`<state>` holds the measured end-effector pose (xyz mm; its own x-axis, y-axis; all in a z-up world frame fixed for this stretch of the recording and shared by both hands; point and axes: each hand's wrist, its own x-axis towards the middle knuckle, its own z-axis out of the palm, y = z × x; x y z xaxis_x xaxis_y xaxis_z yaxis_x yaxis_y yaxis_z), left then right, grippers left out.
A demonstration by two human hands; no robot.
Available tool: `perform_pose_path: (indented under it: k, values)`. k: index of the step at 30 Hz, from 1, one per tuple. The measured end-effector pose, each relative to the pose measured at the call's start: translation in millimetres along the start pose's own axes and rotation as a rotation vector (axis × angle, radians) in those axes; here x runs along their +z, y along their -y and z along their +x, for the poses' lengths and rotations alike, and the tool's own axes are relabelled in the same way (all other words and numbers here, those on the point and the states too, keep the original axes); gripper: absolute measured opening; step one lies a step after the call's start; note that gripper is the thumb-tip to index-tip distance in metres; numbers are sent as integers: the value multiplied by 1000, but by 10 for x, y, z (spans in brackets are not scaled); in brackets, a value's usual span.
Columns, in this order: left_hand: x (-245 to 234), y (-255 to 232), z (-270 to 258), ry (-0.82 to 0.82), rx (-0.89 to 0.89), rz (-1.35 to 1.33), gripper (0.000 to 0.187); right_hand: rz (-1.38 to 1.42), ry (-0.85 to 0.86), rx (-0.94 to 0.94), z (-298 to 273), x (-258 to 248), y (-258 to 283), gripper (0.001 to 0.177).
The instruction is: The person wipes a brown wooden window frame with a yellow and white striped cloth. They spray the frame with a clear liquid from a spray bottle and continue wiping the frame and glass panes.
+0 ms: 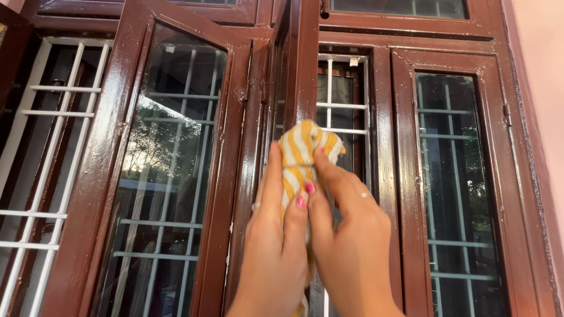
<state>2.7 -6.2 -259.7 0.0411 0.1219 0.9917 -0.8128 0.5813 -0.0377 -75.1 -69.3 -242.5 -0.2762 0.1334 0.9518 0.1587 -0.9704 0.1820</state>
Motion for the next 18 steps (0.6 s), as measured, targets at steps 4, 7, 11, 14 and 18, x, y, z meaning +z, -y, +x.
perform_pose_path:
  k: [4, 7, 11, 14, 18]
  values:
    - [10, -6, -197, -87, -229, 81, 67, -73, -32, -43, -209, 2, 52, 38]
    - [7, -38, -262, -120, -170, 122, 63, -79, -34, -24, -244, -39, 85, 35]
    - [-185, -78, -115, -156, -53, 187, 48, 3, 67, 234, -118, -145, 99, 36]
    - [-389, -124, 89, -151, -278, 36, 37, 296, 70, 413, 43, -193, 89, 32]
    - [-485, -179, 291, -306, -8, 612, 27, 266, 10, 343, 138, -168, 131, 28]
